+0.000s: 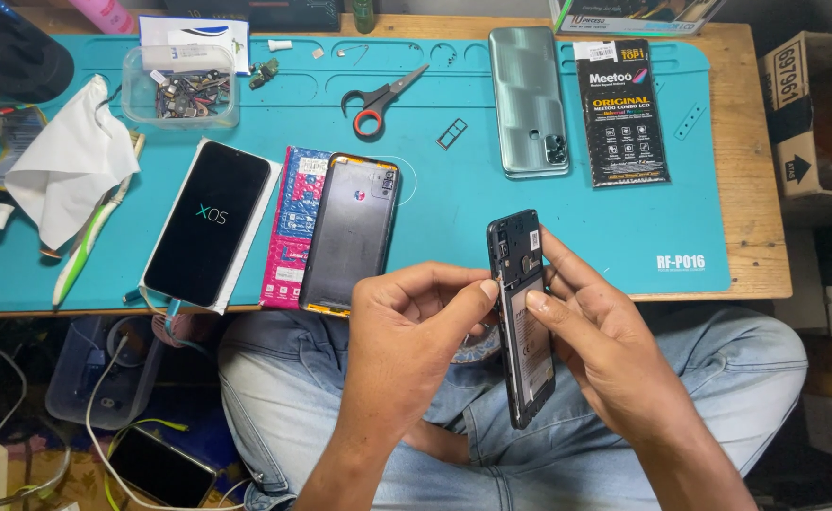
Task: The person assembles a smartphone by attaching a purple back cover to the phone's internal chassis. They align the edges and press the cover into place, then inspect the assembled device by turning it over and checking the sides.
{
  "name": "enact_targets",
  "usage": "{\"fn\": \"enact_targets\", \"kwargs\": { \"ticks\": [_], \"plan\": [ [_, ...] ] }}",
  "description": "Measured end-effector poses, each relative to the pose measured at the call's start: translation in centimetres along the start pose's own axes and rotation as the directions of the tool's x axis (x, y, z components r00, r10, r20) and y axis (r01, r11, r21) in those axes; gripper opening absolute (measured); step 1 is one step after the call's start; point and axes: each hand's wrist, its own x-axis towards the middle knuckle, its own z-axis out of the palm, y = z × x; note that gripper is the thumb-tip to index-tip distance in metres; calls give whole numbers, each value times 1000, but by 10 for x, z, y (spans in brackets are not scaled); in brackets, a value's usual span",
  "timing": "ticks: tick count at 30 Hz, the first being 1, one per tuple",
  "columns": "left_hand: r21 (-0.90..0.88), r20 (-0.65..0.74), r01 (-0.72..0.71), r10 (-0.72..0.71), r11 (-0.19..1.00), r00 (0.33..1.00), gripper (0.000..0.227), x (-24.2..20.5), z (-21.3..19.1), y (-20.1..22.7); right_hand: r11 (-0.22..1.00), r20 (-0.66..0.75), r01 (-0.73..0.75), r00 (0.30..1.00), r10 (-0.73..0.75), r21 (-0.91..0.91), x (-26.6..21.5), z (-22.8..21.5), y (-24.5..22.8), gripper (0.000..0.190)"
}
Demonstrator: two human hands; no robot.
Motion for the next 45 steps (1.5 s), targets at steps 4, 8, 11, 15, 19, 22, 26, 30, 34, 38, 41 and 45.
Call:
{"fn": "enact_targets", "kwargs": {
  "ticks": [4,8,11,15,19,22,26,30,34,38,41,45],
  "plan": [
    [-11,8,-14,14,1000,1000,10,0,-1,0,1000,19,10,1000,-10,6,0,0,-1,76],
    [-32,15,-29,30,999,999,9,-1,-2,-1,999,18,23,1000,-23,23,0,0,1,76],
    [-47,27,-12,13,999,1000,10,-2,-2,0,1000,16,18,1000,-18,6,-1,1,-1,76],
    [-36,31,-25,26,999,999,10,-2,-2,-2,1000,32,29,999,-29,0,-1,0,0,76],
    [-34,29,-31,32,999,999,10,-3,-1,-2,1000,9,18,1000,-18,-24,-2,1,-2,77],
    [-32,23,-26,27,999,999,10,-3,-1,-1,999,7,23,1000,-23,-29,-2,0,-2,76],
    [-30,25,-13,14,999,1000,11,-5,0,2,999,27,-26,999,25,23,0,-1,-2,77],
    [-6,28,7,-7,1000,1000,16,-6,-2,10,981,32,-145,989,142,131,4,-12,6,79],
    [473,-117,-314,411,823,904,17,2,-28,7,903,129,-217,975,181,370,7,-17,9,65],
    [941,-43,-206,700,268,713,65,19,-73,-11,823,174,-296,955,241,484,10,-29,14,62],
    [980,-53,-89,663,179,747,81,32,-95,-23,830,173,-280,959,223,482,11,-35,20,61],
    [974,-101,-47,612,221,785,81,41,-95,-25,861,100,-266,964,247,433,11,-41,24,58]
  ]
}}
